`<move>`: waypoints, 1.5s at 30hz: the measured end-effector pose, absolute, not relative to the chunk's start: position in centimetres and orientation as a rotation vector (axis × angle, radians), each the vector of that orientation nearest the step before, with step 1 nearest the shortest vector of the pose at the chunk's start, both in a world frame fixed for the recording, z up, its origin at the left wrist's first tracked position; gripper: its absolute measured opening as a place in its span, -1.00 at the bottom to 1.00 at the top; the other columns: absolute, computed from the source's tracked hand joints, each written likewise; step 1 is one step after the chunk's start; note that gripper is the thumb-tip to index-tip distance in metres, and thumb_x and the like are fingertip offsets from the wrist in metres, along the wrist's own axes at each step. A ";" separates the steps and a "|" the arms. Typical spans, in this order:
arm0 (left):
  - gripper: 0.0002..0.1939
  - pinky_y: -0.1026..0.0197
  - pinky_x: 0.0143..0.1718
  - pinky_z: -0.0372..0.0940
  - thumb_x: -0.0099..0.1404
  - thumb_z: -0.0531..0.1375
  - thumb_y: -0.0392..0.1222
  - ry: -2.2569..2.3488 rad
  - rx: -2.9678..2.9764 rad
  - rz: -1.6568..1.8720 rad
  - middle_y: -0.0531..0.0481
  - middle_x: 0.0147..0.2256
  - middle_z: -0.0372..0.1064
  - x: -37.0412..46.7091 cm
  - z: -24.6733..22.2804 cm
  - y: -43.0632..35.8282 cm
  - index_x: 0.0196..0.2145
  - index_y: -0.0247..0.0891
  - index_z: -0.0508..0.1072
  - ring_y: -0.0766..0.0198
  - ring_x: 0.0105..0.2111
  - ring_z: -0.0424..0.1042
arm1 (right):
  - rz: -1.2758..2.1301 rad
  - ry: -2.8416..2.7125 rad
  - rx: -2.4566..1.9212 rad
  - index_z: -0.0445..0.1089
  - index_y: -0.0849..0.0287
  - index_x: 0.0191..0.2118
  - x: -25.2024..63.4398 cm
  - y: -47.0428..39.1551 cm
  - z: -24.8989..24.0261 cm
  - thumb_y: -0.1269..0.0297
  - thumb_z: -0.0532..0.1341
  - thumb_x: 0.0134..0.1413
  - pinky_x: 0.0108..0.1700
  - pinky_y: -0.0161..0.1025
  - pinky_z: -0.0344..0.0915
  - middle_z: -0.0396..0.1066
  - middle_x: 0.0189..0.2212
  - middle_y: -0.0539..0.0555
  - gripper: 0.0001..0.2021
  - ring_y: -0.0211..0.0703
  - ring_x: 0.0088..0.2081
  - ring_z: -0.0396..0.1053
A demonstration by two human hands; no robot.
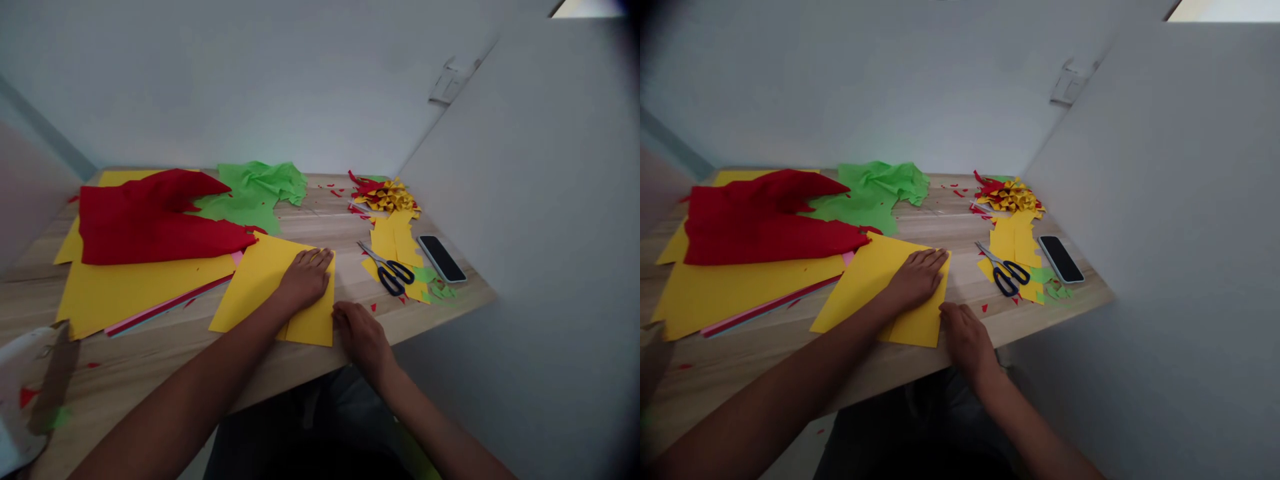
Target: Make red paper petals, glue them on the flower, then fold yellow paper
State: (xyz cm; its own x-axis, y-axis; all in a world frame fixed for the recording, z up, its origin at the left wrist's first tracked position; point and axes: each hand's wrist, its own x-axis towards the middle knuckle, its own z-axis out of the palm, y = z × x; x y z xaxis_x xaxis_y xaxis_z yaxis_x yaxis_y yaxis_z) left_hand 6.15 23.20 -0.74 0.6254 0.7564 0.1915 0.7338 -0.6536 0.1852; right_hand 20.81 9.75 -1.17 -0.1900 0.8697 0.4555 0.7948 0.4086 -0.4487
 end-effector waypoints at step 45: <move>-0.48 -0.03 0.24 0.03 0.43 -0.08 -0.15 1.262 2.732 0.427 -0.11 0.31 0.16 6.2 -0.8 23.5 0.30 -0.28 0.18 0.06 0.26 0.15 | 0.183 -1.968 -1.688 0.38 0.13 -0.11 21.6 16.4 -0.4 0.40 0.04 0.30 -0.14 -0.22 0.33 0.51 -0.23 0.14 -0.81 -0.07 -0.17 0.46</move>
State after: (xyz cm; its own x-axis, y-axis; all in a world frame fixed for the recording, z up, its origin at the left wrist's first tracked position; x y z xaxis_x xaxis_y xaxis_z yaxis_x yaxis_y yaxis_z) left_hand 6.21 23.51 -0.82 0.6169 0.7586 0.2095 0.7300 -0.6511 0.2079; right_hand 21.59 16.39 -0.44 -0.0731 0.9492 0.3062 0.8766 0.2075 -0.4342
